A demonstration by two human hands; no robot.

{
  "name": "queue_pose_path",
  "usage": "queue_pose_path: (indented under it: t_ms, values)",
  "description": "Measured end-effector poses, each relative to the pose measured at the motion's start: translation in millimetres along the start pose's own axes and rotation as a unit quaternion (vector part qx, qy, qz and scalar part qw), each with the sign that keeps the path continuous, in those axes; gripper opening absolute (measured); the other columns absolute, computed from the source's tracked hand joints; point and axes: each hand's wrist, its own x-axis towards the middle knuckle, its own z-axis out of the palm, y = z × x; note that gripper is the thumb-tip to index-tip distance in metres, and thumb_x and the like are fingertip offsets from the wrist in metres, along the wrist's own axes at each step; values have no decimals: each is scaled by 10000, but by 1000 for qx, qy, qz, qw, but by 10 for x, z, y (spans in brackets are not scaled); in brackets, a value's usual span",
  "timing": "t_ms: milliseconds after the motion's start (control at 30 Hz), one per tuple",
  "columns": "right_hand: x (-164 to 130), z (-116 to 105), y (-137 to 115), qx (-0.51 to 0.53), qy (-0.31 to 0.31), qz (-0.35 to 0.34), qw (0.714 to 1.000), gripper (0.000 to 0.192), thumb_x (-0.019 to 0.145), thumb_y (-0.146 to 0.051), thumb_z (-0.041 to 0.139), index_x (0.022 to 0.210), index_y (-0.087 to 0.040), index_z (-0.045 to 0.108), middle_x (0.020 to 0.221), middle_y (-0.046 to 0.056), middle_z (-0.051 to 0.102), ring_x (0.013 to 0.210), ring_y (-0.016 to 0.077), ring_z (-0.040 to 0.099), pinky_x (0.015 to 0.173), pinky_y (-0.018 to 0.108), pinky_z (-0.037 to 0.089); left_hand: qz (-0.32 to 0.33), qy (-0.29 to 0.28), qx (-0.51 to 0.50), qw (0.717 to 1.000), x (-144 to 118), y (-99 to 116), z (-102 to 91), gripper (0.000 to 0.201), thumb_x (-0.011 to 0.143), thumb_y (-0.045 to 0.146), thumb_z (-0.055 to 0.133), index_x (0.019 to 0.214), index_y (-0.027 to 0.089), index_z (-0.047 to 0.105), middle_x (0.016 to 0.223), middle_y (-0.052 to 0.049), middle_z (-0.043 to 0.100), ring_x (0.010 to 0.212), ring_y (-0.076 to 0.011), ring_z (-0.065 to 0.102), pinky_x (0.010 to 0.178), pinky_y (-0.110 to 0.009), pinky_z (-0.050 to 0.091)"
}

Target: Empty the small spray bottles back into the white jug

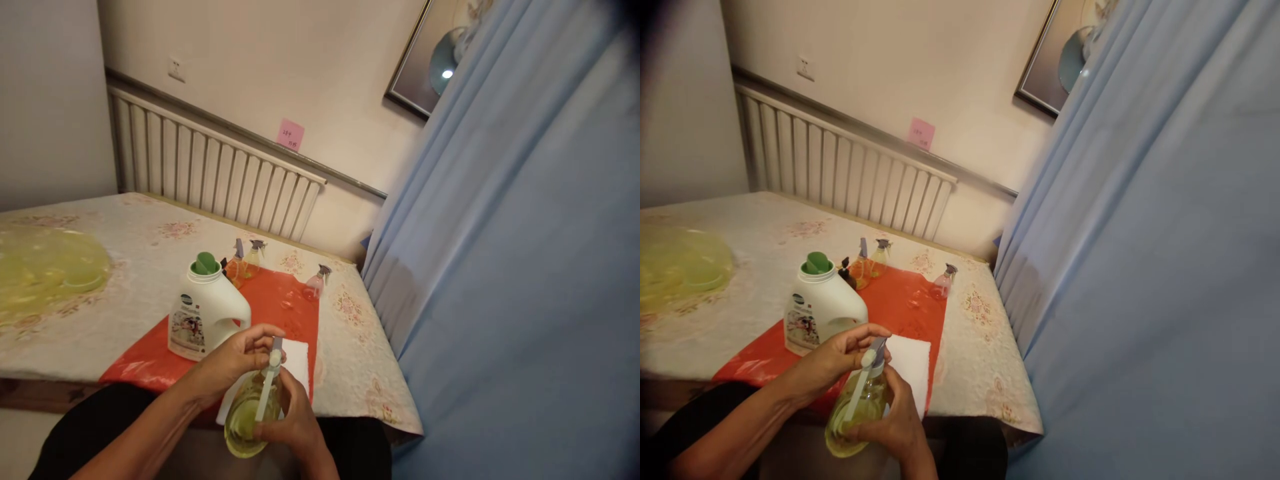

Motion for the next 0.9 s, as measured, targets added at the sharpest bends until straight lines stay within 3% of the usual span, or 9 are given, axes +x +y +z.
queue_pose_path:
  t_ms: [100, 233, 300, 467, 567, 633, 800, 900]
  values:
    - [-8, -1, -8, 10, -8, -5, 1000, 820, 454, -408, 903, 1192, -210, 603, 1117, 59, 676, 1054, 299, 625, 929, 404, 494, 18, 18, 5, 1000, 1, -9, 16, 368, 698, 200, 763, 1041, 217, 631, 828, 21, 653, 775, -155, 628, 701, -255, 454]
    - [-8, 13, -45, 33, -22, -6, 999, 857, 467, -398, 902, 1239, -204, 587, 1167, 66, 666, 1095, 307, 608, 959, 419, 476, -10, -46, -14, 999, -30, 35, 41, 472, 761, 264, 701, 1209, 215, 559, 979, -56, 682, 884, -215, 645, 755, -321, 475]
    - [-6, 18, -49, 47, -27, -3, 999, 832, 477, -388, 900, 1229, -202, 595, 1148, 59, 675, 1078, 303, 617, 954, 418, 480, -11, -48, -29, 998, -28, 42, 56, 436, 751, 264, 705, 1161, 214, 565, 933, -46, 688, 828, -205, 650, 722, -312, 473]
    - [0, 17, -12, 14, -7, 17, 1000, 710, 510, -323, 881, 1166, -223, 629, 1046, 22, 703, 998, 281, 646, 901, 402, 510, 23, 61, 9, 998, 14, -66, 130, 344, 648, 215, 735, 937, 223, 549, 795, 25, 675, 716, -165, 630, 653, -262, 451]
    - [15, 27, -26, -5, 14, 0, 1000, 752, 518, -228, 861, 1224, -232, 603, 1135, 29, 684, 1060, 283, 627, 950, 397, 481, 40, 170, 114, 978, 13, -146, 178, 291, 652, 217, 711, 889, 226, 542, 739, 40, 653, 715, -180, 622, 661, -281, 458]
    - [28, 35, -58, -1, 12, -15, 1000, 766, 519, -220, 854, 1240, -227, 596, 1192, 36, 665, 1105, 288, 608, 982, 397, 459, 47, 202, 153, 966, -6, -153, 184, 256, 667, 232, 706, 874, 222, 556, 725, 43, 642, 709, -185, 618, 660, -287, 461]
    - [46, 31, -104, 7, 0, -9, 1000, 778, 527, -303, 856, 1254, -224, 589, 1190, 40, 662, 1100, 289, 606, 984, 404, 459, 28, 109, 51, 992, -82, -46, 89, 487, 713, 283, 695, 1174, 220, 552, 1032, -42, 704, 956, -236, 656, 819, -329, 482]
    - [44, 25, -72, -13, 16, 4, 1000, 780, 498, -296, 867, 1227, -218, 602, 1154, 47, 672, 1088, 299, 612, 958, 412, 479, 6, 76, 45, 996, -91, -65, 28, 462, 688, 217, 705, 1135, 221, 588, 1053, -45, 712, 968, -236, 653, 834, -330, 480]
